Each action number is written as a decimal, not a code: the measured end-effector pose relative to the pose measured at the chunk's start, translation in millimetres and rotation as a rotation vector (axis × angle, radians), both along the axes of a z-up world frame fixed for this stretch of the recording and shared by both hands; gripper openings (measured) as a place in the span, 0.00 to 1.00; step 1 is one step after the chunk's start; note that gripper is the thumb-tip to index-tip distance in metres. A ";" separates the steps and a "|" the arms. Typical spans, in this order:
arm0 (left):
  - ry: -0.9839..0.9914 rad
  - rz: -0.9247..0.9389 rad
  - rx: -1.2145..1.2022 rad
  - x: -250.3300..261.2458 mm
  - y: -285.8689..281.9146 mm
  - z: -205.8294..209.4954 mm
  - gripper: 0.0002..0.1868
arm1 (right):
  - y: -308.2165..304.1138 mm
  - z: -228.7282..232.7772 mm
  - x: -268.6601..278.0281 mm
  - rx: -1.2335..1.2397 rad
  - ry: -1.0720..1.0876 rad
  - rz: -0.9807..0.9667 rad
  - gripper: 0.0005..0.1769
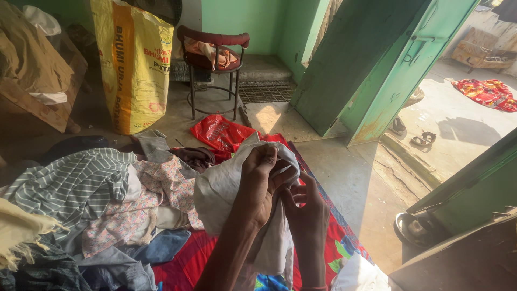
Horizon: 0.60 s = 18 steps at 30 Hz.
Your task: The person folds a light-colored shirt and a patterned shirt by hand on a red floral mat. They smooth each garment, fold sleeves and sides, and place the folded shirts into a neat pile.
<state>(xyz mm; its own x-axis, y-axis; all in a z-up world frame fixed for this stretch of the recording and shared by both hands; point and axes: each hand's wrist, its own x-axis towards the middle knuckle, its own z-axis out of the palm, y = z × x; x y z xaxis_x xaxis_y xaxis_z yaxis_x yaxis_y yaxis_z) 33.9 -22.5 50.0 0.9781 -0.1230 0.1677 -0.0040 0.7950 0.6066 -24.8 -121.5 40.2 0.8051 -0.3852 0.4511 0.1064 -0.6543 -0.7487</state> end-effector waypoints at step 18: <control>-0.389 0.489 1.065 -25.1 27.0 -13.0 0.07 | -34.7 -30.4 26.7 0.265 -0.066 0.219 0.14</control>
